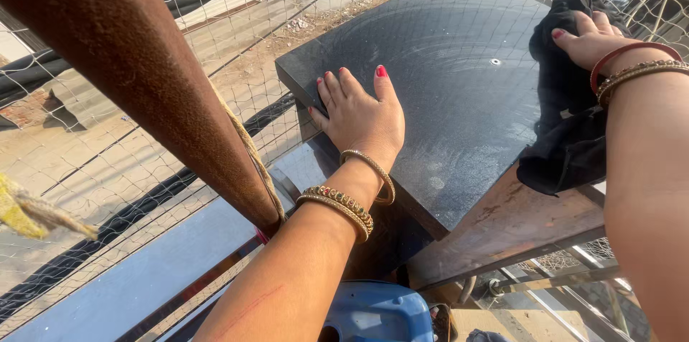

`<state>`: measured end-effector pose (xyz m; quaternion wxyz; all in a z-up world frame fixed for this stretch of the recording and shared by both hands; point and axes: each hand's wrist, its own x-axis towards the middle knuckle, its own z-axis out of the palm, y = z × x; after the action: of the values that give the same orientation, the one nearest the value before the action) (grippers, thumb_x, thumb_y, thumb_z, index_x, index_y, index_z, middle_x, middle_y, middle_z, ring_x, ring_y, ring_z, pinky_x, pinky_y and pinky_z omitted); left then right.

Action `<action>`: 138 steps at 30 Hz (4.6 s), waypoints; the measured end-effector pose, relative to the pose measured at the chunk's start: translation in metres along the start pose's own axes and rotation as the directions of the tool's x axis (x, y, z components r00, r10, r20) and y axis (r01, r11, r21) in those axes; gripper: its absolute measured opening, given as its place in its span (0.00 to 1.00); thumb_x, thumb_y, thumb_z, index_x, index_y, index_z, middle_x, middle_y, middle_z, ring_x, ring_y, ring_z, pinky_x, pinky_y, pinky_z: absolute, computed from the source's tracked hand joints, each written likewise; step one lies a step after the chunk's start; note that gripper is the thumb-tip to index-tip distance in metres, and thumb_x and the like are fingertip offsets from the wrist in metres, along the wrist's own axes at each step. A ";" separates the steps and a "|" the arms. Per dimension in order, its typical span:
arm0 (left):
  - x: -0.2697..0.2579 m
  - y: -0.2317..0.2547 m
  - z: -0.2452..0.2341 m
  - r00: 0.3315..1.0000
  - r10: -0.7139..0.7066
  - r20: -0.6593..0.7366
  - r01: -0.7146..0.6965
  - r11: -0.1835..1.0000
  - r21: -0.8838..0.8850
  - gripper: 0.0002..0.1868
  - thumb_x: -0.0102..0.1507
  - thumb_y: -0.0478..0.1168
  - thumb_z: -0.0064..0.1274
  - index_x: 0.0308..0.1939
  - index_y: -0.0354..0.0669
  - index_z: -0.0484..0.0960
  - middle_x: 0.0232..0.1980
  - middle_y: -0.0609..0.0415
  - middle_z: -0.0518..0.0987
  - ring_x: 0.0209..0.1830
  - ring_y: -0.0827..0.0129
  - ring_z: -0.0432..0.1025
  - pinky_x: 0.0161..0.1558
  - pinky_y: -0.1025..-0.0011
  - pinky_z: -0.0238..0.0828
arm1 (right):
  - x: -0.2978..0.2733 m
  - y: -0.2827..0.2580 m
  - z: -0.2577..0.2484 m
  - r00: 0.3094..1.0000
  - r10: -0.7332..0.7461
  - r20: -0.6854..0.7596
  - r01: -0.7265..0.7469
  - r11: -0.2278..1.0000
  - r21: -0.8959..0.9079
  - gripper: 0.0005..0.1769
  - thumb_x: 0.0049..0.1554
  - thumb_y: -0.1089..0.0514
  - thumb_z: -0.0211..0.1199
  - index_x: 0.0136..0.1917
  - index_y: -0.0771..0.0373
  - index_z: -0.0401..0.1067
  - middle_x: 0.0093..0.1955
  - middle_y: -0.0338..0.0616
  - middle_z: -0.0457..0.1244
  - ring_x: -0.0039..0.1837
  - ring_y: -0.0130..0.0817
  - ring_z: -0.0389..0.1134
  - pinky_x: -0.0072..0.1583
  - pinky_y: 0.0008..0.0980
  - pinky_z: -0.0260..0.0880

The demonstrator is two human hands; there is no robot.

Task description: The person wipes a metal railing and adjacent surfaces with a dark cloth. They clean along the railing, a nearby wooden plank, and a vertical post, moving the cloth repeatedly across these areas.

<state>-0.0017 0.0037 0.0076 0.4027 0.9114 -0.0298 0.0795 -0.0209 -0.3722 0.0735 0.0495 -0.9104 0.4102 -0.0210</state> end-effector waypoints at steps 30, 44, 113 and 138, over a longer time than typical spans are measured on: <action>-0.003 -0.001 -0.007 0.998 0.035 0.049 -0.033 0.999 -0.039 0.36 0.70 0.61 0.29 0.73 0.39 0.59 0.79 0.41 0.53 0.82 0.56 0.40 0.75 0.40 0.25 | -0.239 0.000 0.044 0.968 -0.214 -0.134 0.218 0.976 0.013 0.56 0.57 0.18 0.37 0.83 0.56 0.41 0.86 0.54 0.32 0.85 0.52 0.27 0.79 0.53 0.27; -0.004 -0.003 -0.003 0.999 0.035 -0.008 -0.036 0.989 -0.147 0.34 0.72 0.61 0.26 0.73 0.41 0.61 0.79 0.44 0.57 0.82 0.58 0.43 0.76 0.41 0.27 | -0.301 -0.085 0.032 0.736 -0.677 0.020 0.666 0.729 0.159 0.38 0.65 0.31 0.34 0.82 0.48 0.49 0.87 0.43 0.33 0.87 0.40 0.29 0.80 0.55 0.25; -0.058 0.020 0.015 0.607 0.776 0.173 -0.787 0.617 -0.009 0.30 0.68 0.55 0.47 0.61 0.31 0.72 0.75 0.29 0.59 0.80 0.46 0.46 0.75 0.40 0.28 | -0.231 0.131 0.024 0.935 -0.164 -0.315 0.118 0.980 -0.158 0.36 0.63 0.29 0.54 0.77 0.46 0.62 0.74 0.51 0.51 0.72 0.57 0.53 0.69 0.59 0.58; -0.247 0.156 0.146 0.323 0.944 -0.075 -0.823 0.241 -0.514 0.32 0.62 0.38 0.54 0.70 0.39 0.67 0.74 0.35 0.66 0.79 0.45 0.59 0.81 0.43 0.49 | -0.301 0.276 -0.023 0.980 0.041 -0.195 0.033 0.931 0.363 0.24 0.64 0.50 0.61 0.69 0.61 0.66 0.55 0.46 0.67 0.55 0.33 0.68 0.54 0.34 0.71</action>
<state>-0.2461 -0.2118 -0.0167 0.4814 0.6057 -0.6107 0.1687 -0.4273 -0.3301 0.0672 0.1764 -0.8778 0.4040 -0.1875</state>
